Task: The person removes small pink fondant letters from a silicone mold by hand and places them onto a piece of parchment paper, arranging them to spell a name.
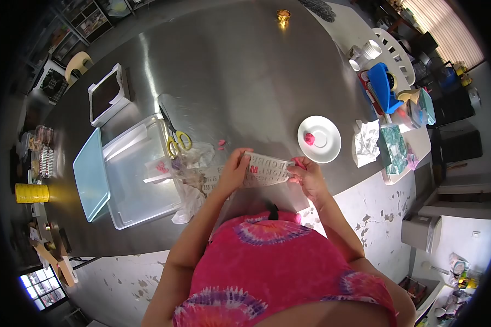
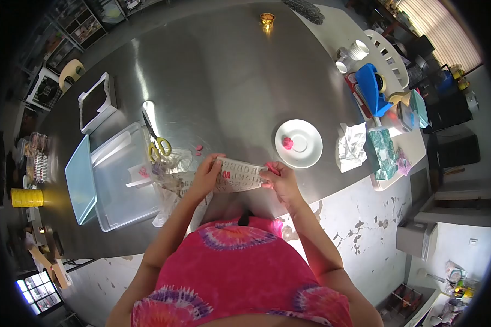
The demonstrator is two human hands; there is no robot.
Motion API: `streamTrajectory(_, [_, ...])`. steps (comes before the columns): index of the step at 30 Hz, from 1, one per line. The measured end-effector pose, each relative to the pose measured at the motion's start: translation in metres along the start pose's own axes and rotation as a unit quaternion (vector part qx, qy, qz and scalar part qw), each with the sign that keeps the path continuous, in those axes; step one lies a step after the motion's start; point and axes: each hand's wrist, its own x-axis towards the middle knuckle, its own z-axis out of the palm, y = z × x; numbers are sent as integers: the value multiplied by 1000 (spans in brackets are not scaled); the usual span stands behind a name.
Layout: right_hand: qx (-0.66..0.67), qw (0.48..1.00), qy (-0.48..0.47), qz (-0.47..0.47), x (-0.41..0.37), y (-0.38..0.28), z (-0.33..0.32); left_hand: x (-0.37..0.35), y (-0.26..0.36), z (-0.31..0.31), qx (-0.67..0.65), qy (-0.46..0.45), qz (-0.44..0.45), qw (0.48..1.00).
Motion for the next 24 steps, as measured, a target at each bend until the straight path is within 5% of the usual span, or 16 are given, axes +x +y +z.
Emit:
streamTrajectory(1, [42,999,4,34,-3,6,-3,12,-2,1,0,-2,1,1000])
streamTrajectory(3, [83,994,9,68,-12,15,-6,37,-6,4,206,-51,35,977])
streamTrajectory(9, [104,985,58,124,-26,28,-13,78,6,38,337,-153,-17,929])
streamTrajectory(12, [101,986,38,125,-26,39,-20,84,16,55,429,-148,25,891])
streamTrajectory(16, [-122,990,62,40,-34,51,-13,82,17,56,436,-134,-6,890])
streamTrajectory(18, [-275,960,46,19,-37,48,-13,84,-12,37,415,-52,301,857])
streamTrajectory(22, [-334,940,55,-49,-31,59,-29,51,-12,14,288,-45,284,914])
streamTrajectory(24, [-236,971,25,-9,-24,58,-34,27,-12,8,333,-69,183,923])
